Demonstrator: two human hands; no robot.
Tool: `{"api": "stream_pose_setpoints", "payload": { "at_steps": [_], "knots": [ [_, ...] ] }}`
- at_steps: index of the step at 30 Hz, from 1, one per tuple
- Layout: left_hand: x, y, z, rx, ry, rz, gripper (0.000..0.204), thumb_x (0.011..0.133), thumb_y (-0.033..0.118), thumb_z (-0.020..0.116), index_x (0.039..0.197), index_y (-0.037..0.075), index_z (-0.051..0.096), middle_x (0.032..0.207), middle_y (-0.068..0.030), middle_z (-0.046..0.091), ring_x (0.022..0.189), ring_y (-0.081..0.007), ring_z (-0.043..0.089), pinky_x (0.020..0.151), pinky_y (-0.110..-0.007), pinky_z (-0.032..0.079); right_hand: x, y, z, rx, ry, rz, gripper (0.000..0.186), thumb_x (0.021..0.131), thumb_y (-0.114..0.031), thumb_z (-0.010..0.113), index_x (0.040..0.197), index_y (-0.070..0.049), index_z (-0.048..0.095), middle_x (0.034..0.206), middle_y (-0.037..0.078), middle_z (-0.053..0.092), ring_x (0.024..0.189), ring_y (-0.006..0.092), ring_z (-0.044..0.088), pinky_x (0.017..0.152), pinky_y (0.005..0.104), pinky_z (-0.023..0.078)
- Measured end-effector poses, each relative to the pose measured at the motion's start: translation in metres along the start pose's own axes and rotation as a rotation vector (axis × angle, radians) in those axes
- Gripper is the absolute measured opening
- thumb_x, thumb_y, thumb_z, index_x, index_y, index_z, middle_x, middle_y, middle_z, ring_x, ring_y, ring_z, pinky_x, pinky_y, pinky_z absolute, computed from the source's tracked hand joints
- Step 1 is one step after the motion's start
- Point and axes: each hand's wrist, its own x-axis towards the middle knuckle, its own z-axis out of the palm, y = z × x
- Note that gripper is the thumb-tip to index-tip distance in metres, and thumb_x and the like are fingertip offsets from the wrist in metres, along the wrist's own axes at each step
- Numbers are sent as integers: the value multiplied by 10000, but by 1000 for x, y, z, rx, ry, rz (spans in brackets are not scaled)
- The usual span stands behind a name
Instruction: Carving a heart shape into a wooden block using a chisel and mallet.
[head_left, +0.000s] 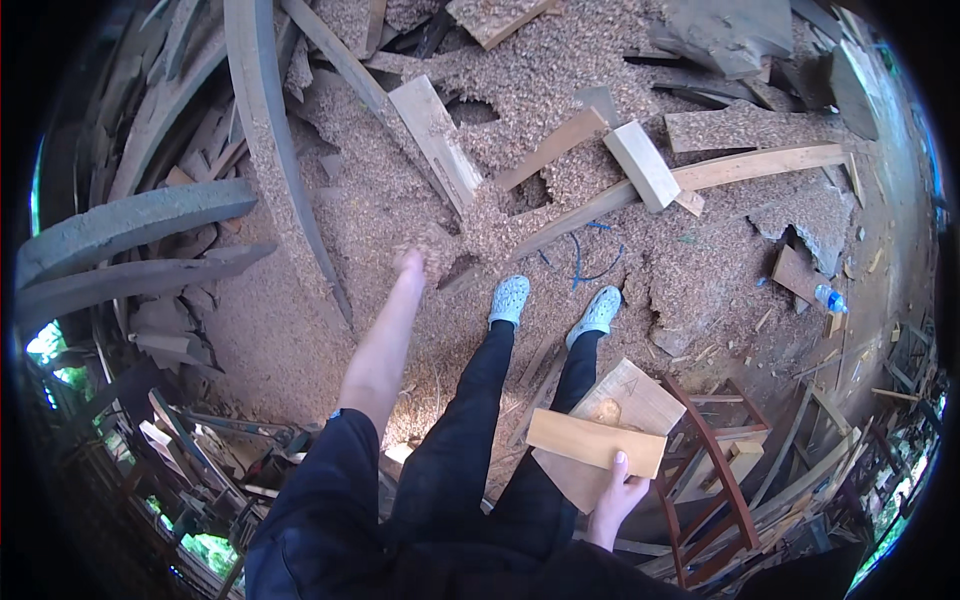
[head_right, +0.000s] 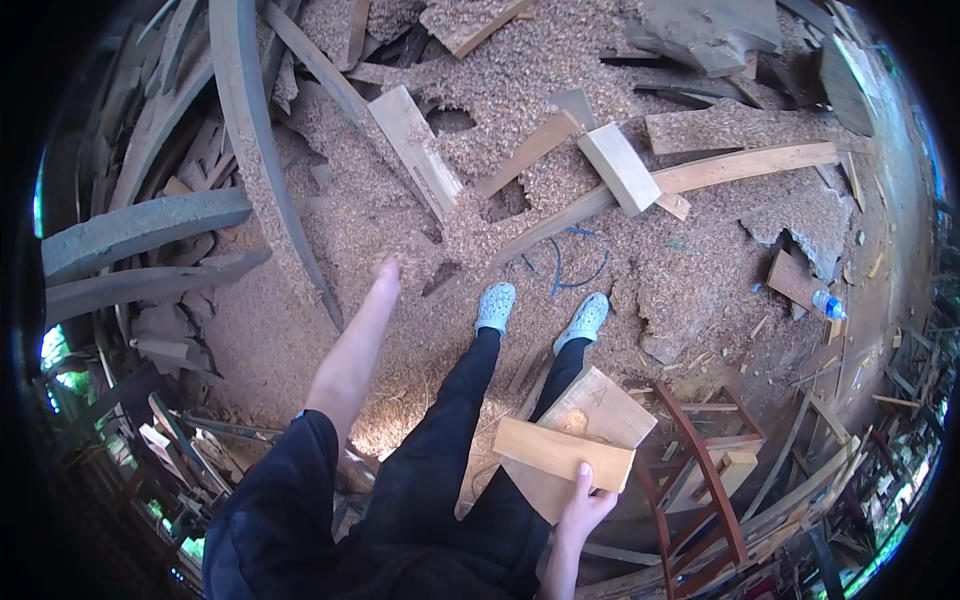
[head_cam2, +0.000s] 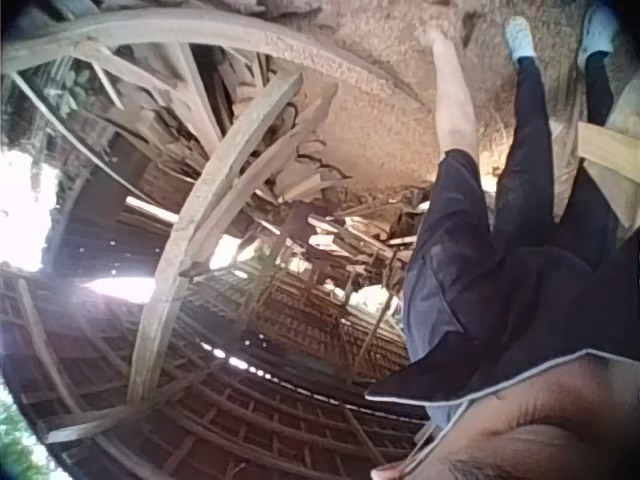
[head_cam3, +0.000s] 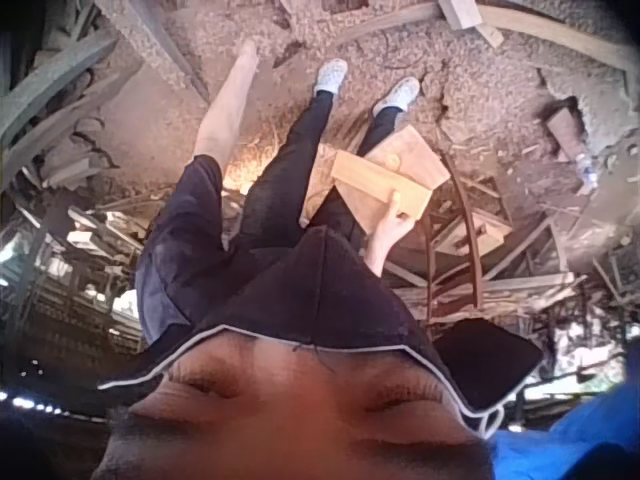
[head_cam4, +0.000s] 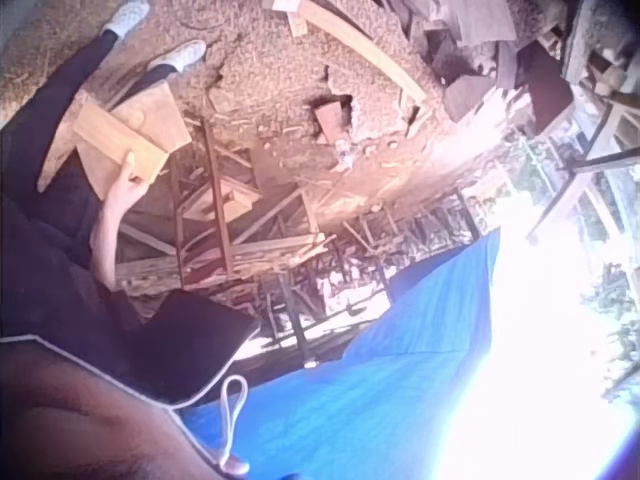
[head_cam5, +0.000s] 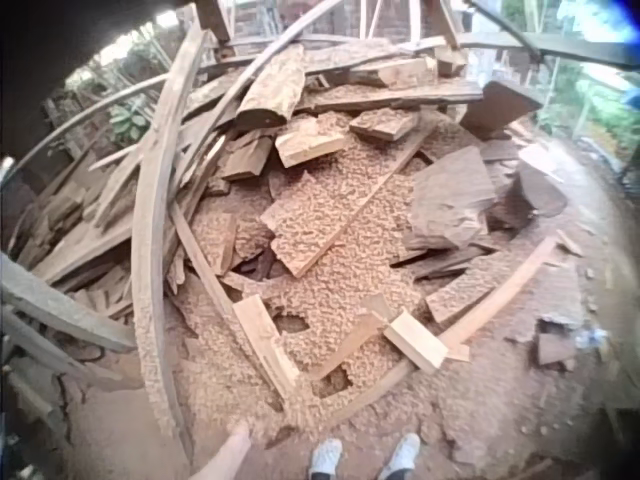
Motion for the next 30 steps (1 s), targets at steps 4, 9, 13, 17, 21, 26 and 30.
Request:
{"api": "stream_pose_setpoints", "payload": {
  "at_steps": [4, 9, 13, 17, 21, 26, 30],
  "knots": [
    [-26, 81, 53, -303, -247, -42, 365, 1023, 365, 611, 1229, 65, 642, 1108, -101, 724, 942, -255, 724, 715, -488, 627, -17, 0, -16, 31, 86, -61, 388, 979, -87, 680, 1301, 89, 553, 1232, 163, 652, 1117, 226, 627, 993, 365, 478],
    [-93, 203, 130, -179, -734, 165, 344, 1049, 373, 573, 1231, 90, 644, 1106, -84, 731, 996, -241, 714, 822, -418, 609, -36, 6, -25, 99, 149, -51, 369, 979, -85, 685, 1286, 80, 566, 1207, 153, 664, 1094, 202, 633, 971, 353, 488],
    [-139, 235, 179, -89, -726, 70, 320, 1055, 315, 570, 1258, 76, 635, 1083, -87, 735, 1040, -246, 703, 882, -404, 590, -47, 21, -40, 146, 181, -22, 328, 972, -76, 693, 1248, 72, 598, 1160, 137, 687, 1053, 187, 648, 945, 344, 499],
    [-226, 219, 238, -147, -951, 174, 273, 1035, 178, 564, 1288, 96, 626, 1169, -98, 705, 1027, -240, 705, 869, -379, 593, -69, 31, -76, 203, 268, -11, 309, 958, -85, 713, 1209, 73, 626, 1138, 135, 697, 1043, 189, 653, 943, 342, 500],
    [-279, 259, 231, -114, -920, 378, 507, 972, 214, 686, 1436, 89, 529, 1290, -91, 662, 1240, -253, 599, 1049, -482, 485, -97, 40, -119, 353, 279, -53, 336, 942, -96, 735, 1210, 74, 627, 1153, 142, 696, 1075, 200, 649, 976, 352, 488],
    [-417, 202, 204, 171, -550, 476, 811, 917, 266, 781, 1548, 51, 320, 1326, -146, 627, 1246, -354, 579, 1029, -577, 487, -143, 72, -196, 394, 412, -147, 366, 950, -100, 721, 1251, 67, 598, 1202, 146, 680, 1097, 209, 642, 1001, 356, 477],
    [-402, 172, 129, 28, -673, 631, 358, 952, 102, 714, 1255, -7, 559, 984, -184, 686, 714, -241, 705, 584, -308, 610, -185, 110, -280, 571, 383, -215, 342, 928, -114, 748, 1198, 65, 639, 1144, 141, 704, 1075, 218, 657, 979, 371, 490]
  ]
}}
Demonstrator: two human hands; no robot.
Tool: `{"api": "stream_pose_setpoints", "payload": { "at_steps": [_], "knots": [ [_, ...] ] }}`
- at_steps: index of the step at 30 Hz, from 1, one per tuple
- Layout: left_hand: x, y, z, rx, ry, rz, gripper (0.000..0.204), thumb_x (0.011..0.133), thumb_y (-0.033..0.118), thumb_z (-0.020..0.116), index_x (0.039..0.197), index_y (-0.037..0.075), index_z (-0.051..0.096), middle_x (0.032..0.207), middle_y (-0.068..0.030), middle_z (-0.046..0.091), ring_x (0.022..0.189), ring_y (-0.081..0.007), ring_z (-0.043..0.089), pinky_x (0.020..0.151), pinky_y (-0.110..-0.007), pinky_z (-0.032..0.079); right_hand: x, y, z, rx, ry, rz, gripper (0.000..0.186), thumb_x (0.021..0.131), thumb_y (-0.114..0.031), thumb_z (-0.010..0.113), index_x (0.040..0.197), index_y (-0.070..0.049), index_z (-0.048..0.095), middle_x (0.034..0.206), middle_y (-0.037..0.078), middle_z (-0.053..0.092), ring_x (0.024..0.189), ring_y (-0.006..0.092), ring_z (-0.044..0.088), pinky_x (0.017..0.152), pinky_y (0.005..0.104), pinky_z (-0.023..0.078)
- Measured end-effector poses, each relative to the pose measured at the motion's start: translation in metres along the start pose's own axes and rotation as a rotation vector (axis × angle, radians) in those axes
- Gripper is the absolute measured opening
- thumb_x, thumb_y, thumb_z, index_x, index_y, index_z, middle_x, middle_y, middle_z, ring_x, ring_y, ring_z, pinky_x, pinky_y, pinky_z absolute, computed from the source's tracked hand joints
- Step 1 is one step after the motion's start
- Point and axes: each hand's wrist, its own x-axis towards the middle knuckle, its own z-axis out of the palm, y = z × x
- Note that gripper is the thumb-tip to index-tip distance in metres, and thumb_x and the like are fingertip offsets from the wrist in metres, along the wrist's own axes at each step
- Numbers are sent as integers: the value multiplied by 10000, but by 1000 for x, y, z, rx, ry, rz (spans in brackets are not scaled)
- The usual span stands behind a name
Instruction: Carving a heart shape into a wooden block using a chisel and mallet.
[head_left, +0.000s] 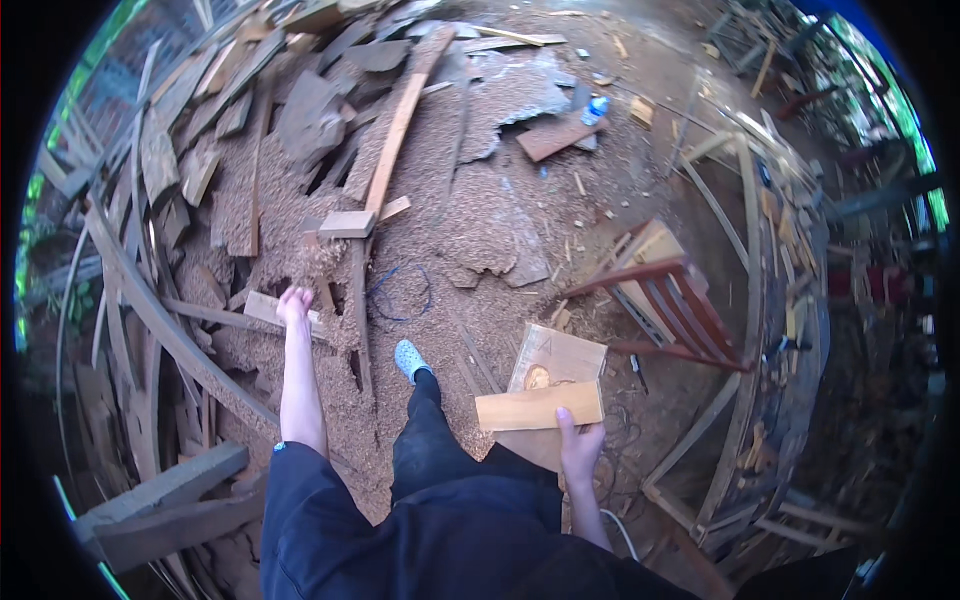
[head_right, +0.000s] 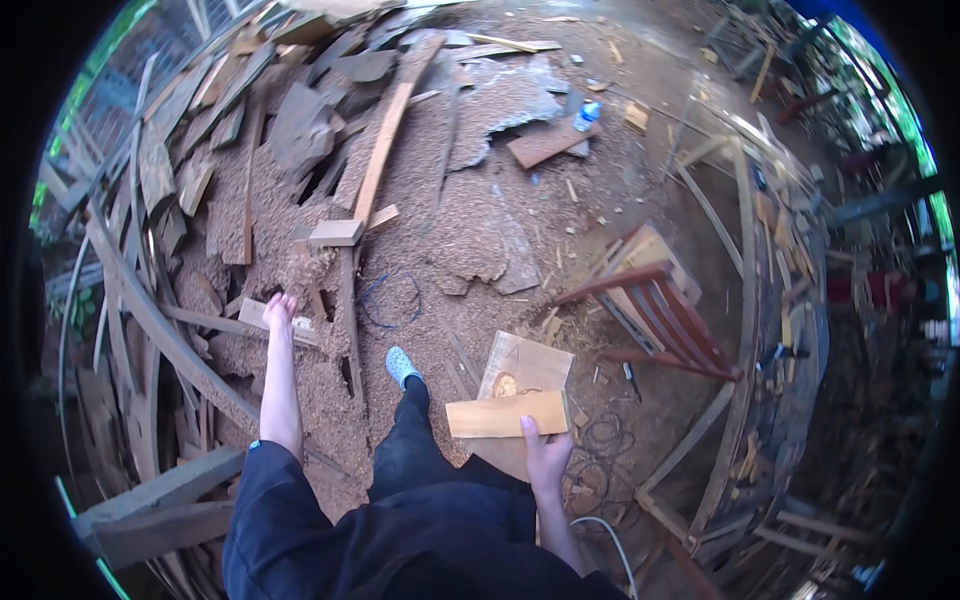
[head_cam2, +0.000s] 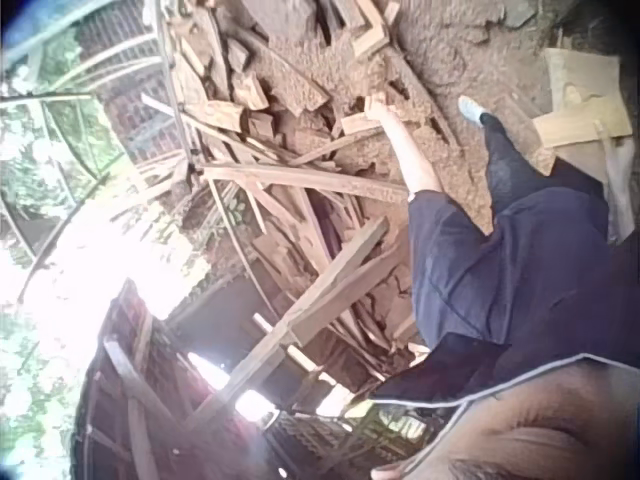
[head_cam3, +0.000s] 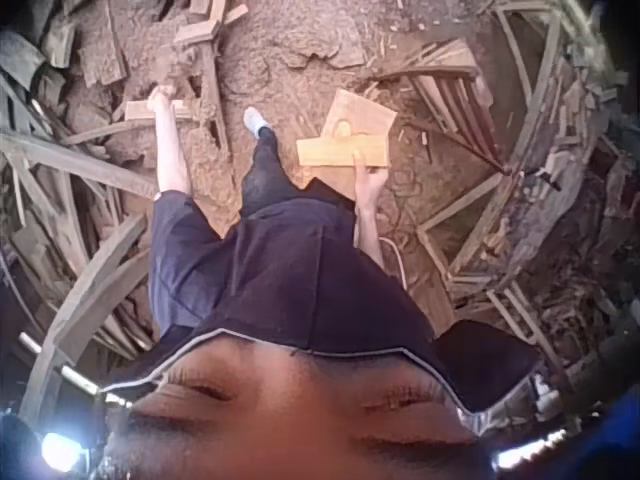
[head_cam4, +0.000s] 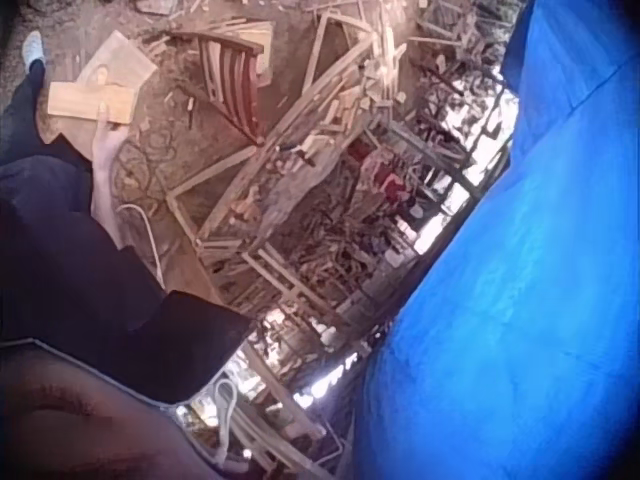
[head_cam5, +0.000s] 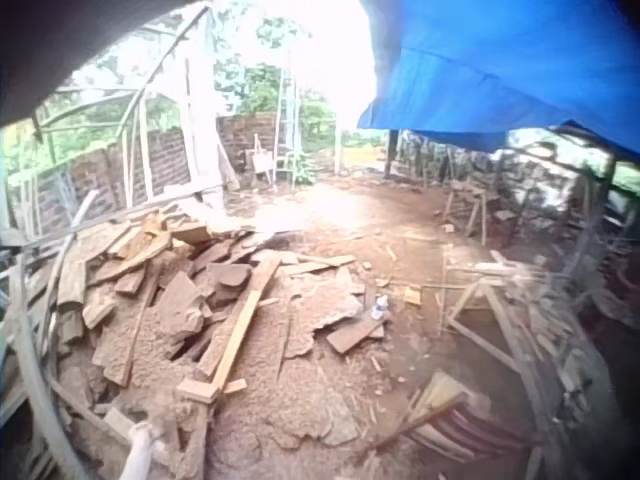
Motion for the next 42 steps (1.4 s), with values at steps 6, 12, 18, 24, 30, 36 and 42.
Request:
{"api": "stream_pose_setpoints", "payload": {
  "at_steps": [6, 12, 18, 24, 30, 36, 42],
  "knots": [
    [-220, -49, 2, 29, -23, -173, 171, 1012, 176, 648, 1009, 5, 658, 771, -80, 657, 548, -101, 561, 433, -241, 399, -4, 3, -163, 88, 143, -80, 355, 934, -146, 753, 1195, 68, 642, 1140, 135, 705, 1054, 206, 666, 960, 364, 498],
    [-418, -67, 80, 308, -469, -377, 220, 1038, 175, 550, 1077, -17, 651, 917, -151, 741, 602, -176, 654, 554, -317, 502, -6, -6, -289, 88, 453, -119, 351, 974, -163, 719, 1207, 83, 628, 1142, 130, 696, 1037, 184, 657, 927, 330, 506],
    [-641, -50, 282, 519, -1108, -46, 757, 949, 212, 726, 1588, 96, 337, 1320, -189, 646, 1208, -251, 607, 984, -374, 494, 16, 7, -358, 205, 644, -100, 456, 986, -243, 717, 1281, 90, 614, 1191, 161, 686, 1022, 208, 665, 894, 349, 529],
    [-772, -151, 459, 347, -1099, -427, 1157, 778, 627, 821, 1557, -21, 263, 1381, -274, 560, 1219, -342, 613, 1021, -414, 506, 50, -16, -371, 212, 761, -34, 575, 995, -336, 692, 1343, 107, 576, 1235, 207, 664, 1034, 249, 672, 900, 363, 548],
    [-875, -188, 517, 651, -624, -471, 1260, 759, 309, 882, 1608, 20, -4, 1391, -332, 549, 1310, -423, 559, 1088, -472, 479, 68, -2, -386, 46, 948, 25, 606, 990, -338, 701, 1379, 103, 554, 1274, 218, 652, 1075, 257, 657, 926, 374, 537],
    [-863, -205, 508, 390, -715, -296, 1127, 818, 75, 707, 1610, 87, -95, 1412, -342, 483, 1282, -419, 561, 1116, -444, 442, 99, -20, -392, 243, 1035, 88, 583, 961, -383, 727, 1276, 98, 628, 1199, 200, 678, 1052, 258, 663, 892, 366, 548],
    [-864, -207, 508, 297, -735, -300, 1117, 816, 35, 637, 1602, 58, -155, 1530, -297, 346, 1367, -363, 474, 1154, -421, 393, 126, -30, -408, 216, 1093, 135, 607, 945, -404, 743, 1248, 111, 639, 1187, 195, 687, 1034, 231, 667, 869, 346, 545]
  ]
}}
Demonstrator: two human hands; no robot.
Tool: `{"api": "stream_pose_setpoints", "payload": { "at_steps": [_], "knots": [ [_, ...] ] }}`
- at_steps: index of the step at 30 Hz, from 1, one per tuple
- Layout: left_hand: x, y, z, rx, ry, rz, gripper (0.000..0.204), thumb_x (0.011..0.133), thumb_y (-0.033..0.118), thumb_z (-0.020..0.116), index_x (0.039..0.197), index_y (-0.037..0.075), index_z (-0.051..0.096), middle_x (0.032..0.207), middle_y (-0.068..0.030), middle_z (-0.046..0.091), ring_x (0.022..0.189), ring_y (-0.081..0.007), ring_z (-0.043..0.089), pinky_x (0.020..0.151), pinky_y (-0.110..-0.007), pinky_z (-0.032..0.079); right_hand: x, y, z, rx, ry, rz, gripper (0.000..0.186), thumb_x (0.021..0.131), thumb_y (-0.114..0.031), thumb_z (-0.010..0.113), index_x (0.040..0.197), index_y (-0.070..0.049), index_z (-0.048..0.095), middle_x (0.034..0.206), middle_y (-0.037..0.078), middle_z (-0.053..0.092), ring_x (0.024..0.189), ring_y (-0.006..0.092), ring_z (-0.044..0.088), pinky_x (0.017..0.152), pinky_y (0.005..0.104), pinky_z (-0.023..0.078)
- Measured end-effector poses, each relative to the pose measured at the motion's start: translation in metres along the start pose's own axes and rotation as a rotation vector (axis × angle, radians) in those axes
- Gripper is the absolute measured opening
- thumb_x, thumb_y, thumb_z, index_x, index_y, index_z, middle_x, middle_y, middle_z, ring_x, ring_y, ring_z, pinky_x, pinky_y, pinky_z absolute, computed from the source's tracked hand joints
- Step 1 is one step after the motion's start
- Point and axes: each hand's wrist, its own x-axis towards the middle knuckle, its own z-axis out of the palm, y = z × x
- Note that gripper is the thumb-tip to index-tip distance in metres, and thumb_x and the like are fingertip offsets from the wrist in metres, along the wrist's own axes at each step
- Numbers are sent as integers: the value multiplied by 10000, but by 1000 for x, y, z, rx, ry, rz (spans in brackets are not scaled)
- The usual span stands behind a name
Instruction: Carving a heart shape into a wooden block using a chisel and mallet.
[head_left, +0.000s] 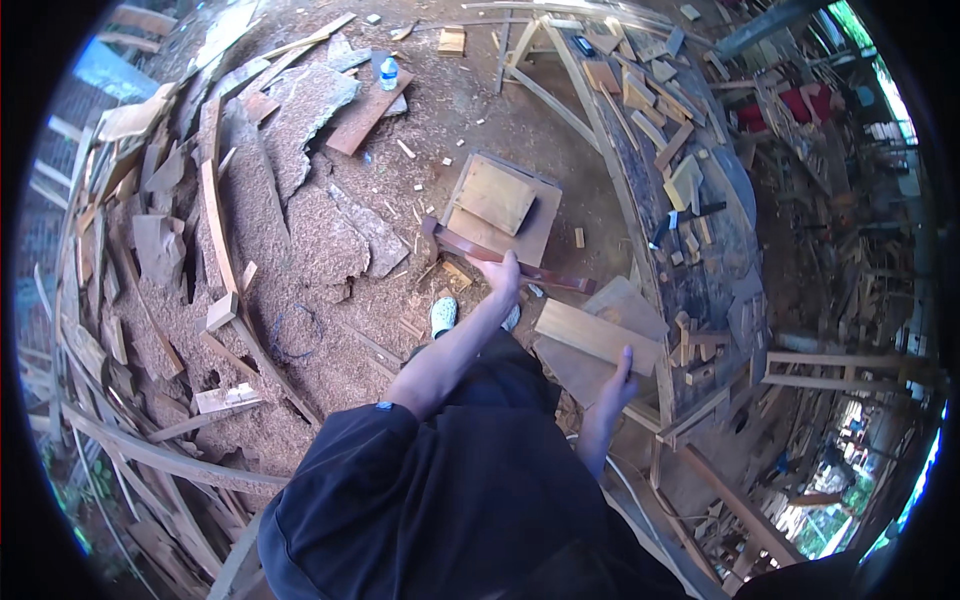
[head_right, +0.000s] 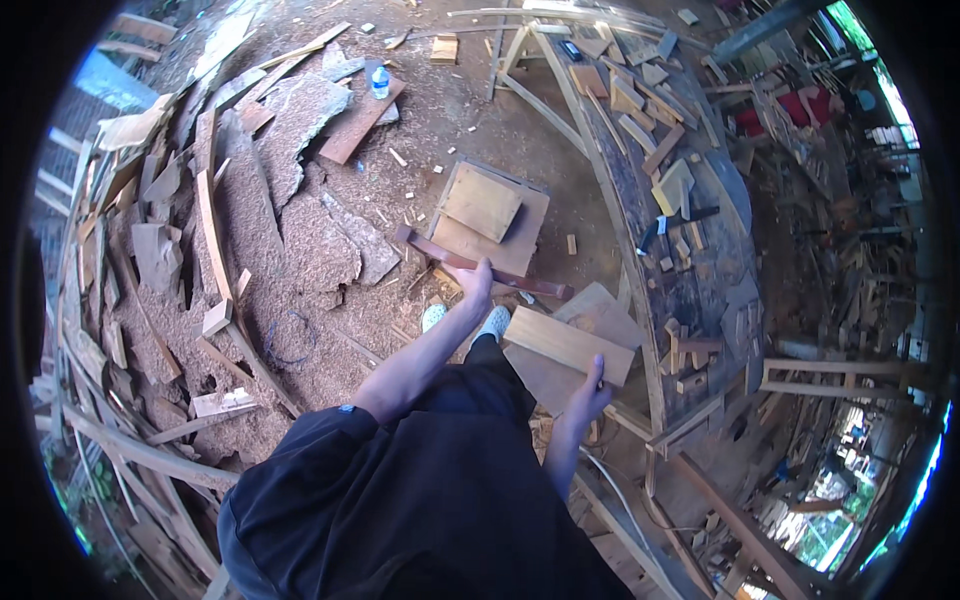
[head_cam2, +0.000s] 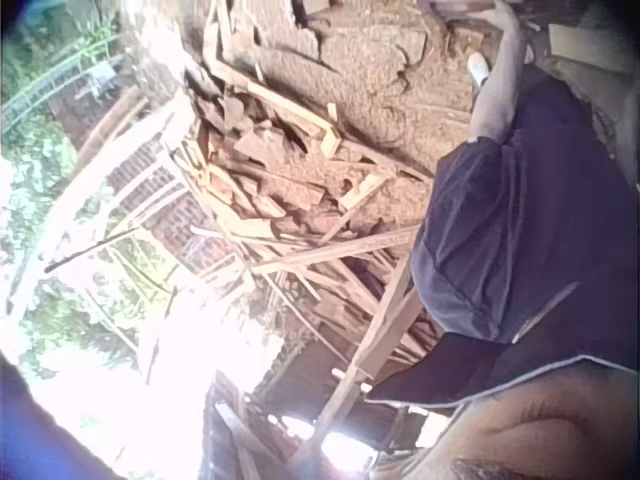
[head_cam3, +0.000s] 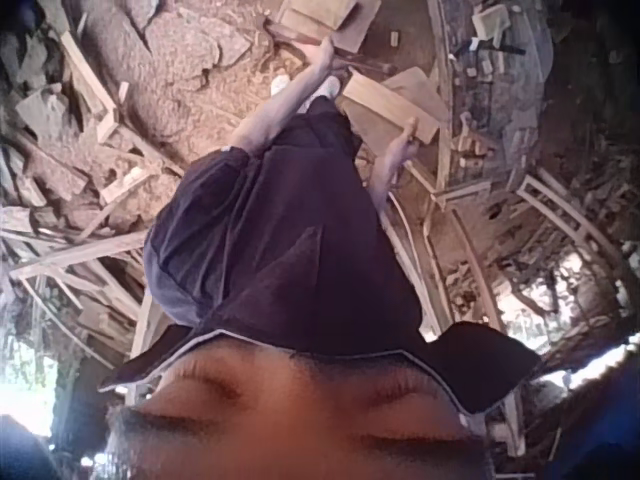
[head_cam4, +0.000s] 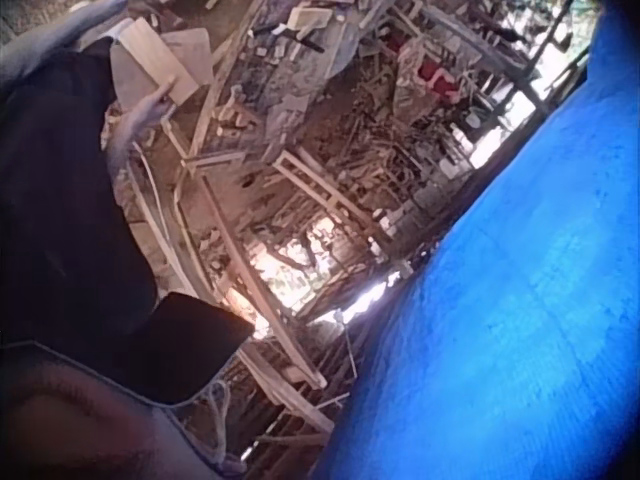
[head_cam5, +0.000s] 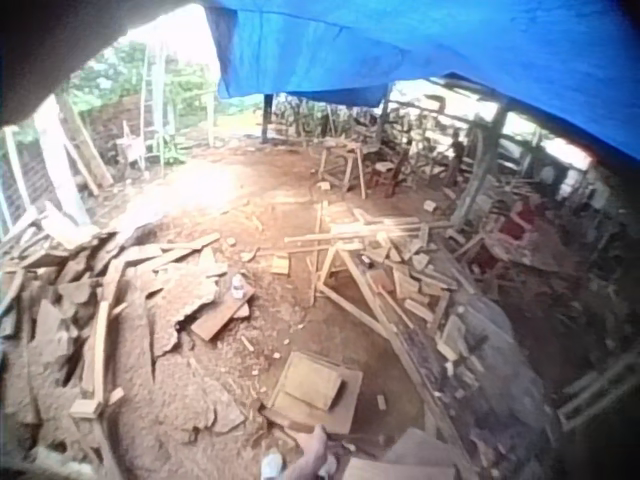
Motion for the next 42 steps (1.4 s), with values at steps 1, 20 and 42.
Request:
{"api": "stream_pose_setpoints", "payload": {
  "at_steps": [1, 20, 42],
  "knots": [
    [-5, 7, 2, -13, -26, -24, 1134, 817, 19, 644, 1594, 42, -182, 1559, -278, 300, 1383, -339, 449, 1169, -410, 374, 7, 3, -4, 2, 7, -15, 597, 950, -394, 740, 1252, 110, 638, 1187, 194, 688, 1034, 228, 666, 876, 343, 540],
    [46, 8, -56, -54, -161, -172, 593, 840, -81, 630, 1359, 47, 374, 1071, -145, 618, 822, -191, 665, 704, -316, 570, 133, 21, -98, -52, 358, 167, 681, 921, -423, 763, 1289, 129, 610, 1236, 208, 676, 1050, 253, 669, 902, 364, 542],
    [41, -6, -6, 277, 520, 148, 253, 884, 67, 587, 886, -179, 647, 878, -177, 698, 741, -280, 713, 660, -386, 631, 414, -16, -140, 64, 168, 150, 673, 938, -364, 761, 1402, 64, 526, 1313, 179, 625, 1164, 239, 617, 993, 360, 491]
  ]
}}
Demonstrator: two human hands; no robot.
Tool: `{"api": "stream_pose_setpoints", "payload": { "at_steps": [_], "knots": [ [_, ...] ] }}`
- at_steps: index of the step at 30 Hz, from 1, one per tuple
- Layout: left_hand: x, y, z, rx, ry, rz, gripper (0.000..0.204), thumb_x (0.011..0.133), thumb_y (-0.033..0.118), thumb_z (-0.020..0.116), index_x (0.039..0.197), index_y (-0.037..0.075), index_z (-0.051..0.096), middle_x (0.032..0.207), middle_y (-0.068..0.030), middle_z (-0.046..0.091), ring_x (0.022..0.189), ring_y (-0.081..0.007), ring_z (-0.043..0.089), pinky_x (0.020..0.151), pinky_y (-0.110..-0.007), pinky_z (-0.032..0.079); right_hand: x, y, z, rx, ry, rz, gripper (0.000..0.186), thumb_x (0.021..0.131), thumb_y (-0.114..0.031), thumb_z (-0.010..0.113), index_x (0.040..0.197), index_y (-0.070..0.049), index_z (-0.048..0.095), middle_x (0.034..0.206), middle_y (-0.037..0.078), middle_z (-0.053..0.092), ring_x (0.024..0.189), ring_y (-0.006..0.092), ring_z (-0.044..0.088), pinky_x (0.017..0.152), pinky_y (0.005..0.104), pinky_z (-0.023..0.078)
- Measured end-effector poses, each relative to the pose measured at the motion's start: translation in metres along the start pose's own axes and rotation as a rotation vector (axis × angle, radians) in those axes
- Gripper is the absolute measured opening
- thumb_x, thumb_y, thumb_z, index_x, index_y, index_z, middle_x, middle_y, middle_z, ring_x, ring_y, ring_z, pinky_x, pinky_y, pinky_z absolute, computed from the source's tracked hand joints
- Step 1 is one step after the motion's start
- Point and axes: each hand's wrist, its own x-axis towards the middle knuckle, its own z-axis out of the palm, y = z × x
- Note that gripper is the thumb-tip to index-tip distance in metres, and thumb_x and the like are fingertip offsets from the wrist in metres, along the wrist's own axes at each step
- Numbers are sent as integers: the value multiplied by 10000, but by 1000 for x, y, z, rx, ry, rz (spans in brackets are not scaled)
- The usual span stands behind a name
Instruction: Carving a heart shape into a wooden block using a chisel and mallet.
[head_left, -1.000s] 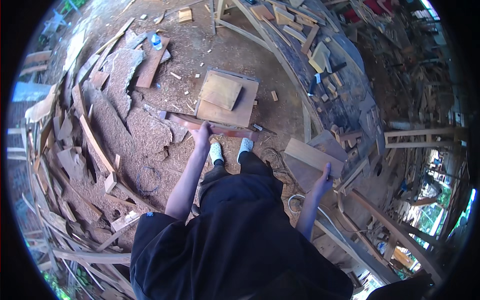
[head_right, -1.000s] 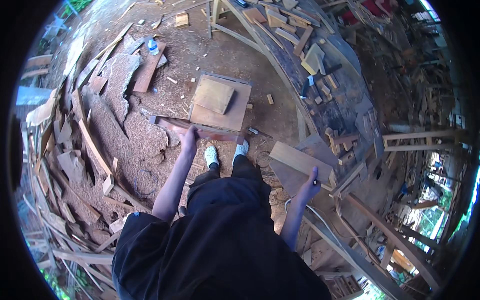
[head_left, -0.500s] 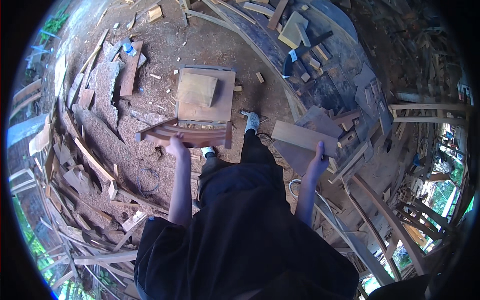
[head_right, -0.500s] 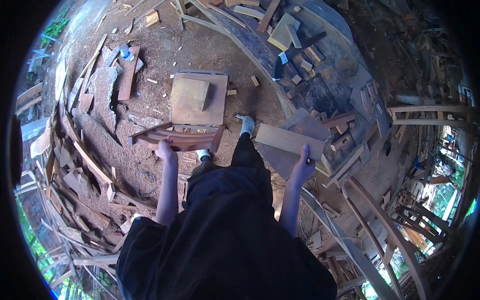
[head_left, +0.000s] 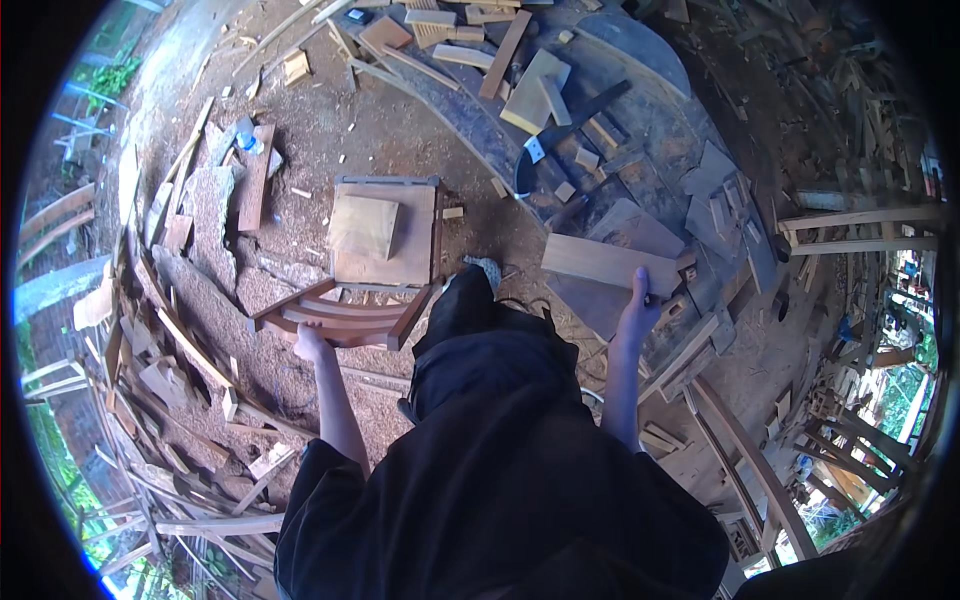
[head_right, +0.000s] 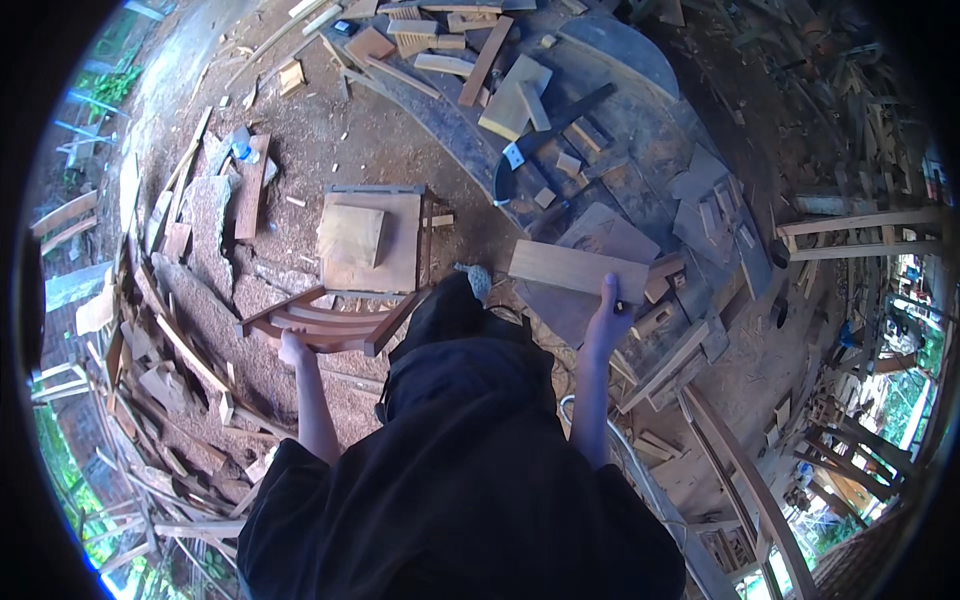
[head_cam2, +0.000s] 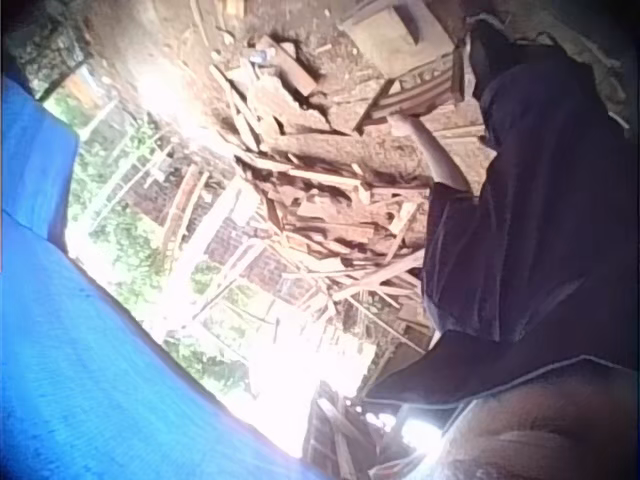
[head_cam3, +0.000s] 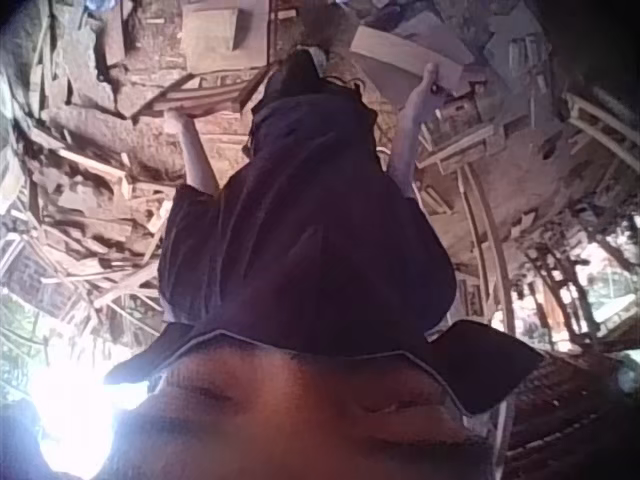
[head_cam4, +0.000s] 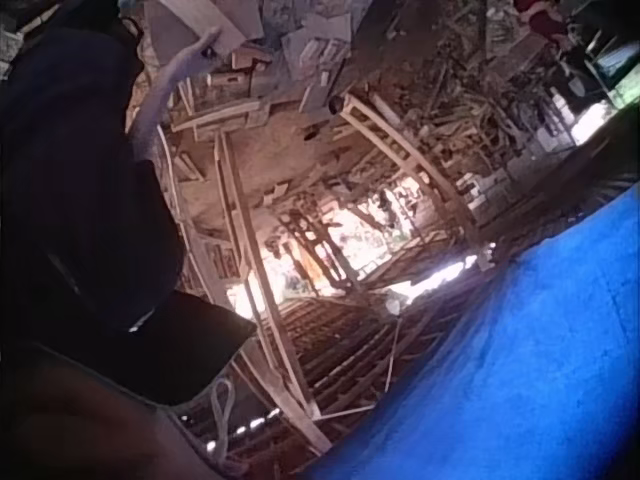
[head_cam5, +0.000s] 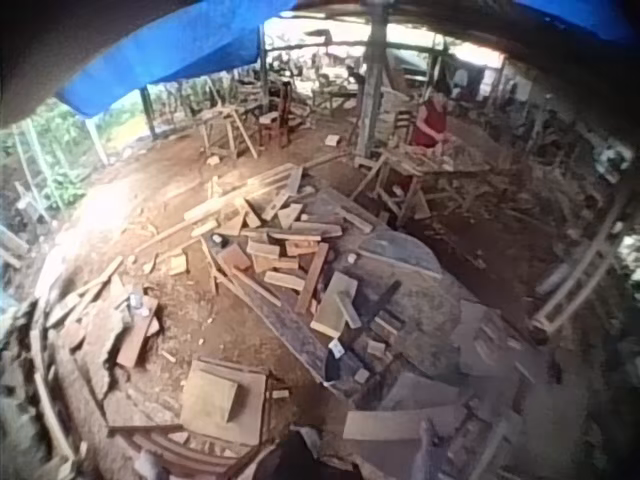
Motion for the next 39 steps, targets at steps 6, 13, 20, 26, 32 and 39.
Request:
{"api": "stream_pose_setpoints", "payload": {
  "at_steps": [6, 13, 20, 26, 32, 39],
  "knots": [
    [12, -6, -7, -82, -82, -23, 198, 869, 66, 575, 839, -123, 626, 813, -152, 675, 674, -265, 683, 612, -383, 598, 13, -12, 9, 11, -30, -7, 709, 918, -413, 771, 1387, 70, 549, 1292, 185, 640, 1160, 250, 624, 985, 369, 493],
    [8, -4, -12, -83, -226, 66, 114, 829, 52, 574, 790, -54, 581, 789, -119, 642, 693, -241, 669, 627, -375, 593, 35, -25, 8, -19, -72, 28, 701, 937, -432, 741, 1356, 103, 571, 1286, 179, 644, 1146, 242, 620, 989, 350, 478],
    [-9, 15, -18, 12, -212, 114, 137, 824, 78, 580, 789, -51, 612, 823, -137, 661, 737, -258, 690, 686, -380, 607, 68, -22, 9, 95, -154, -1, 645, 935, -379, 764, 1318, 107, 579, 1269, 152, 635, 1125, 214, 603, 995, 345, 466],
    [24, 21, -36, 74, -283, 96, 139, 802, 63, 599, 803, -74, 619, 833, -159, 669, 771, -275, 704, 710, -382, 602, 63, -31, 16, 203, -160, -6, 600, 961, -371, 739, 1320, 85, 585, 1297, 141, 608, 1182, 200, 565, 1035, 336, 429],
    [51, 36, -60, 208, -242, 75, 275, 790, 83, 645, 986, -110, 652, 906, -191, 700, 790, -289, 716, 724, -379, 611, 61, -13, 23, 256, -148, -59, 660, 972, -366, 729, 1399, 79, 494, 1340, 147, 574, 1198, 213, 566, 1066, 343, 421],
    [-19, 73, 4, 1108, 260, 454, 925, 871, 348, 711, 1561, -42, 234, 1462, -355, 445, 1336, -431, 487, 1086, -540, 429, 64, -11, 66, 229, -69, 61, 668, 977, -358, 725, 1412, 79, 469, 1354, 172, 562, 1209, 236, 568, 1046, 363, 464]
  ]
}}
